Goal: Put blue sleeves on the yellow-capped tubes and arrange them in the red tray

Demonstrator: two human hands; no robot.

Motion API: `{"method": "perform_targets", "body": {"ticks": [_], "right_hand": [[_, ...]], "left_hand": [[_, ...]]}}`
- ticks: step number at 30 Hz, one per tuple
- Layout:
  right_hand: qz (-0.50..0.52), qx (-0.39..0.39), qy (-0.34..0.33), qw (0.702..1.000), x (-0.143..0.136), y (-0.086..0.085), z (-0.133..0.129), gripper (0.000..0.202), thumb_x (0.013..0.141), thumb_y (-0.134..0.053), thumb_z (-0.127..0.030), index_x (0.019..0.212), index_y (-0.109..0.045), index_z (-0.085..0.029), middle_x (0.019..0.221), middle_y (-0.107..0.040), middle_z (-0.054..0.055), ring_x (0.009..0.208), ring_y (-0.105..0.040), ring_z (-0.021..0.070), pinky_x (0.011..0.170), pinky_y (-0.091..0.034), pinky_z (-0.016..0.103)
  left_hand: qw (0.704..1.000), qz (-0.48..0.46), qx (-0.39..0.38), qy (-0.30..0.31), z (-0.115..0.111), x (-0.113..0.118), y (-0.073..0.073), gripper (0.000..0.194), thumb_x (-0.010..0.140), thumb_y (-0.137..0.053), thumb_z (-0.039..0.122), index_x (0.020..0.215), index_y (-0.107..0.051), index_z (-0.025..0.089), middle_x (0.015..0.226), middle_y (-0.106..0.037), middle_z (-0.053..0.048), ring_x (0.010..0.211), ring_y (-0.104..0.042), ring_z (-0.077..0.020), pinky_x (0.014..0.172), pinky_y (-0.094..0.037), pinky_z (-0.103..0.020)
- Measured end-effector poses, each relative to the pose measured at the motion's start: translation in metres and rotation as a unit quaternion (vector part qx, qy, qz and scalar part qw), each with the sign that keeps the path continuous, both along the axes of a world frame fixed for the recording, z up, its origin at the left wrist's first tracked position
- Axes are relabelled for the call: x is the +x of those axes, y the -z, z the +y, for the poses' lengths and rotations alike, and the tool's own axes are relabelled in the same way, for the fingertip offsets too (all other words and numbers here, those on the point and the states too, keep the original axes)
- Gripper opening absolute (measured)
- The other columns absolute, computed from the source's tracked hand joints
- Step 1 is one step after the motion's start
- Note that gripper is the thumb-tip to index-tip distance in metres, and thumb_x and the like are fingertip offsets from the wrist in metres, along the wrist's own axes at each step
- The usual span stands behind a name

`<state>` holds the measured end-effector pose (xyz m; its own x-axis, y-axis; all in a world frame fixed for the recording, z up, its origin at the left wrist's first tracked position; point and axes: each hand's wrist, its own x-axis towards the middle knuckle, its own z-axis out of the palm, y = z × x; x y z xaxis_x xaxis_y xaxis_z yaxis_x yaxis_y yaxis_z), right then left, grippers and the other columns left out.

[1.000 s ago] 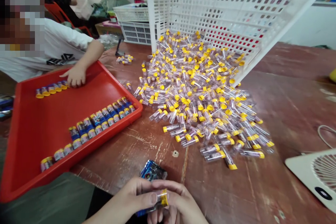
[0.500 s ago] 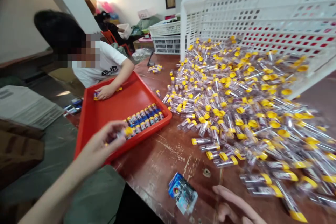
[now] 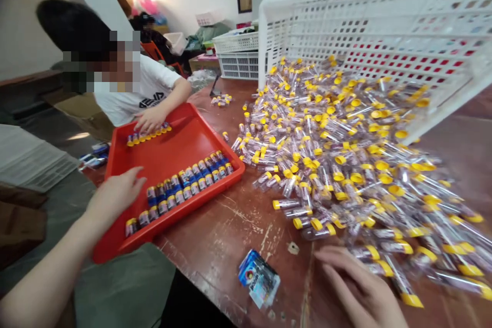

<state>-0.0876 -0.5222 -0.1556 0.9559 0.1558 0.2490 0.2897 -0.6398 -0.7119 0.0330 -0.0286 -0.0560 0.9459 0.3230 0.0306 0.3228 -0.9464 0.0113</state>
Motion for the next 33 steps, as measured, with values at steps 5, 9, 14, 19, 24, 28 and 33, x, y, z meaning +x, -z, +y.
{"method": "perform_targets", "body": {"ticks": [5,9,14,19,24,28,33], "right_hand": [[-0.182,-0.366,-0.072,0.91,0.058,-0.006,0.015,0.027,0.093,-0.049,-0.018,0.109,-0.069,-0.013,0.116,-0.065,0.015,0.101,-0.059,0.0313,0.083,-0.054,0.045],[-0.158,-0.418,-0.082,0.891,0.072,-0.004,0.033,0.026,0.085,-0.059,-0.012,0.109,-0.068,-0.01,0.112,-0.065,0.016,0.096,-0.057,0.0311,0.081,-0.05,0.045],[-0.123,-0.448,-0.101,0.88,0.078,-0.009,0.048,0.007,0.084,-0.062,-0.012,0.085,-0.068,-0.014,0.093,-0.066,0.012,0.087,-0.056,0.0289,0.07,-0.047,0.04],[-0.118,-0.452,-0.134,0.874,0.078,-0.006,0.043,0.015,0.087,-0.055,-0.007,0.087,-0.068,-0.014,0.092,-0.068,0.01,0.087,-0.059,0.0239,0.076,-0.049,0.036],[-0.119,-0.458,-0.124,0.872,0.07,-0.008,0.021,0.031,0.08,-0.055,-0.001,0.106,-0.069,-0.009,0.117,-0.067,0.015,0.097,-0.06,0.0295,0.081,-0.051,0.042],[-0.12,-0.455,-0.109,0.876,0.066,-0.013,0.011,0.03,0.083,-0.059,-0.009,0.11,-0.068,-0.014,0.121,-0.065,0.012,0.105,-0.06,0.0283,0.088,-0.05,0.04],[-0.101,-0.454,0.006,0.885,0.057,-0.008,0.019,0.029,0.088,-0.062,-0.032,0.104,-0.066,-0.007,0.093,-0.067,0.019,0.084,-0.064,0.0337,0.069,-0.052,0.044]], "left_hand": [[0.869,-0.13,-0.047,0.475,-0.103,-0.068,0.021,0.03,0.099,-0.044,0.025,0.082,-0.067,0.017,0.08,-0.066,-0.005,0.078,-0.059,-0.0191,0.076,-0.043,-0.033],[0.736,-0.136,-0.071,0.659,-0.173,-0.108,0.069,0.019,0.097,-0.046,0.014,0.097,-0.064,0.013,0.091,-0.065,-0.009,0.083,-0.058,-0.0174,0.074,-0.044,-0.03],[0.744,-0.084,-0.086,0.657,-0.188,-0.113,0.089,0.017,0.095,-0.045,0.011,0.091,-0.062,0.011,0.083,-0.06,-0.008,0.075,-0.053,-0.0185,0.071,-0.043,-0.033],[0.789,-0.041,-0.141,0.597,-0.193,-0.109,0.089,0.014,0.095,-0.051,0.014,0.083,-0.058,0.015,0.08,-0.057,-0.003,0.071,-0.05,-0.0184,0.067,-0.041,-0.033],[0.836,0.013,-0.143,0.529,-0.198,-0.114,0.091,0.003,0.089,-0.061,0.011,0.09,-0.06,0.013,0.088,-0.06,-0.004,0.076,-0.054,-0.0208,0.072,-0.043,-0.033],[0.841,-0.016,-0.253,0.478,-0.2,-0.11,0.087,0.015,0.091,-0.057,0.01,0.078,-0.061,0.016,0.079,-0.061,-0.002,0.069,-0.054,-0.0181,0.067,-0.038,-0.031],[0.839,0.021,-0.418,0.348,-0.207,-0.104,0.079,0.015,0.089,-0.061,0.012,0.075,-0.065,0.016,0.078,-0.065,0.0,0.074,-0.057,-0.0152,0.072,-0.035,-0.028]]}}
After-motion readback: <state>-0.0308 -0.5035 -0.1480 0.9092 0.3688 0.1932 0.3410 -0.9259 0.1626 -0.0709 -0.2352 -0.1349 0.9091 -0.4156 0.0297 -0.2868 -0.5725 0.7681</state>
